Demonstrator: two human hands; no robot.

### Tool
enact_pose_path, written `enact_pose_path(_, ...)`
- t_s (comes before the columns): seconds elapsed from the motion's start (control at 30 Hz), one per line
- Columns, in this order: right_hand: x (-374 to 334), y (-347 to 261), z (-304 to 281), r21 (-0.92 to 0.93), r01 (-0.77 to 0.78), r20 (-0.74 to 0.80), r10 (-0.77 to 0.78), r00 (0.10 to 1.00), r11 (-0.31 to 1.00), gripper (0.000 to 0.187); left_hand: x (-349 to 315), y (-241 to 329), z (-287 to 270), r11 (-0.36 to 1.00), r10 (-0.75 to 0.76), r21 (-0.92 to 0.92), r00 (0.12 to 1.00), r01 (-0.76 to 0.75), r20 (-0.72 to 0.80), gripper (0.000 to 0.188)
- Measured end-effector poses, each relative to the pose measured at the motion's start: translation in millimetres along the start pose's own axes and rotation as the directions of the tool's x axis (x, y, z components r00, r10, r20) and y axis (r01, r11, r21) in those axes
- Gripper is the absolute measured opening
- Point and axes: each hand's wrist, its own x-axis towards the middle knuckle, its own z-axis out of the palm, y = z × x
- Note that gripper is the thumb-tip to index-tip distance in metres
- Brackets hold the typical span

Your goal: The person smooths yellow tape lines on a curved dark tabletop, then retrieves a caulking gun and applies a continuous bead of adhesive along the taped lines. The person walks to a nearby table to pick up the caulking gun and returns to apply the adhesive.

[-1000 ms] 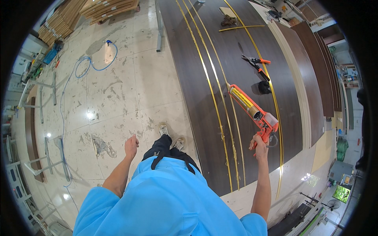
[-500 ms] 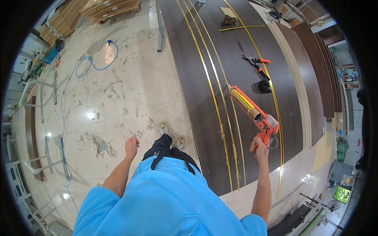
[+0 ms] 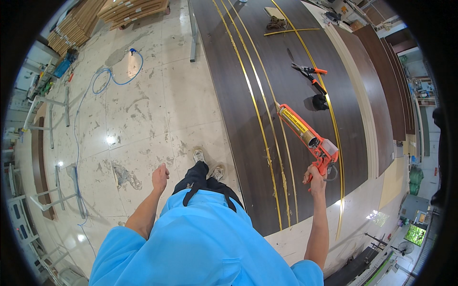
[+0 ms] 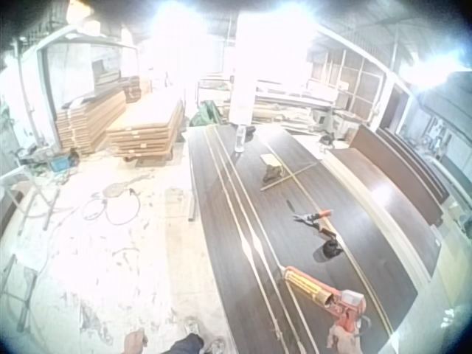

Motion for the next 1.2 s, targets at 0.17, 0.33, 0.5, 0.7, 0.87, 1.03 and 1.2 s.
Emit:
enact_pose_path(0.17, -1.6, 4.5, -3.9, -0.010, 0.012, 0.021, -0.011, 1.000, 1.000, 0.009, -4.1, -1.5, 0.0, 1.000, -0.001, -0.008, 1.000, 0.001, -0.004, 0.065)
enact_pose_path(0.33, -5.5, 5.0, -5.7, 0.006, 0.009, 0.016, -0.009, 1.000, 1.000, 0.014, -12.6, -7.6, -0.9, 1.000, -0.007, 0.018, 1.000, 0.007, 0.003, 0.066)
enact_pose_path(0.5, -8.8, 5.1, -9.3, 0.004, -0.007, 0.019, 0.007, 1.000, 1.000, 0.013, -30.6, -12.9, 4.0, 0.999, -0.031, -0.008, 0.999, 0.031, -0.013, 0.067)
enact_pose_path(0.7, -11.1, 7.3, -12.9, 0.032, 0.010, 0.035, -0.011, 0.999, 0.999, 0.011, -41.7, -15.0, 9.0, 0.998, -0.063, 0.021, 0.998, 0.063, -0.001, 0.065)
enact_pose_path(0.87, -12.9, 8.4, -11.7, 0.022, 0.005, 0.010, -0.006, 1.000, 1.000, 0.011, -34.5, -16.5, 7.3, 1.000, -0.001, -0.018, 1.000, 0.001, -0.001, 0.064)
enact_pose_path(1.03, -14.3, 8.6, -11.7, 0.010, -0.012, -0.015, 0.013, 1.000, 1.000, 0.011, -25.9, -23.2, -2.6, 1.000, 0.009, -0.014, 1.000, -0.009, -0.022, 0.063)
enact_pose_path(1.2, -15.1, 13.3, -12.0, 0.007, 0.022, 0.024, -0.022, 0.999, 1.000, 0.014, -37.4, -43.7, -20.5, 0.999, -0.016, -0.047, 0.998, 0.013, -0.068, 0.064)
